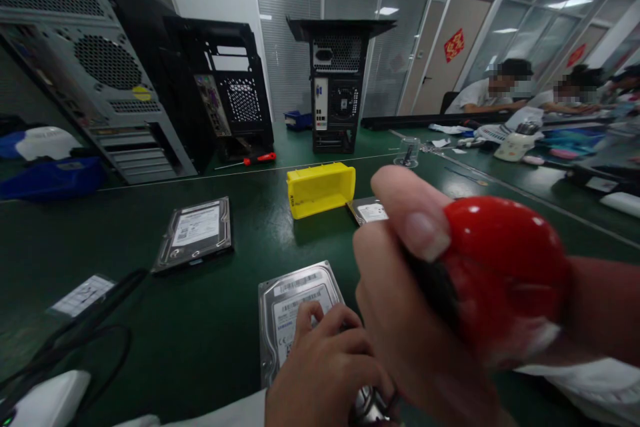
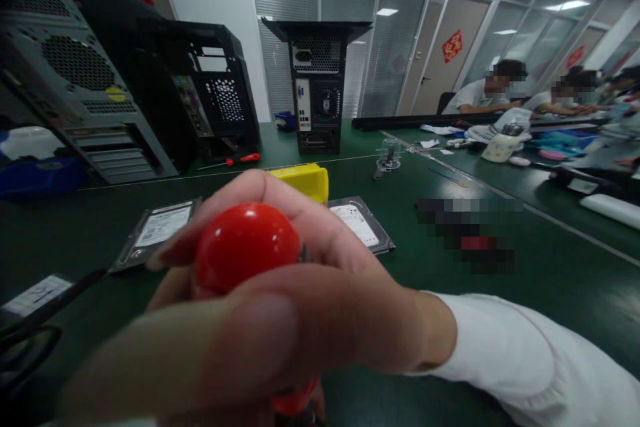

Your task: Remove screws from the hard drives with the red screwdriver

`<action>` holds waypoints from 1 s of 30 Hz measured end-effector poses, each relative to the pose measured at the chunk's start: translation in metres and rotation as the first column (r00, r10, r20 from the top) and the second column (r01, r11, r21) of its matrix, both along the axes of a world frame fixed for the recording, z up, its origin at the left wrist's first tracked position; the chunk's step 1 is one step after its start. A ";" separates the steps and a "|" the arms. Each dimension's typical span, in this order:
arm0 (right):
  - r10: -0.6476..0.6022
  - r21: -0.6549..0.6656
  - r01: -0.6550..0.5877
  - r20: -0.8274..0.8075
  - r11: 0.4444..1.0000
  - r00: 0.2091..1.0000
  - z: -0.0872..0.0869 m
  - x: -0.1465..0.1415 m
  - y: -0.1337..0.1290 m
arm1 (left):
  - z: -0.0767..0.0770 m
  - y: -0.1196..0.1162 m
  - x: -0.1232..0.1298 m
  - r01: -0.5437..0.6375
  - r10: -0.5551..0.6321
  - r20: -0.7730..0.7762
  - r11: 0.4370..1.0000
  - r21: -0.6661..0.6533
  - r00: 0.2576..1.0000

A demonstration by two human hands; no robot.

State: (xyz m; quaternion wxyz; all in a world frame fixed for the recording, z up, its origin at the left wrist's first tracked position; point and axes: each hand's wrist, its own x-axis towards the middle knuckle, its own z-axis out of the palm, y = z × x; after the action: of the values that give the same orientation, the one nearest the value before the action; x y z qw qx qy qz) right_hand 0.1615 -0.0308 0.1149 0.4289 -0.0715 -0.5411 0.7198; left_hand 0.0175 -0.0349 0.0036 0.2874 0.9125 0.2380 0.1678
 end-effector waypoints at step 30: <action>0.117 -0.082 -0.132 -0.164 0.988 0.979 0.006 -0.002 -0.008 | 0.001 -0.002 -0.006 -0.023 0.020 0.023 0.990 0.138 1.000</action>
State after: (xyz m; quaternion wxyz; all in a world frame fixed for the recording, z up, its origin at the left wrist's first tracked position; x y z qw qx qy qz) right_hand 0.1592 -0.0385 0.1213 0.4210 0.0003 -0.4747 0.7729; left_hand 0.0118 -0.0366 0.0046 0.2241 0.9258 0.2325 0.1967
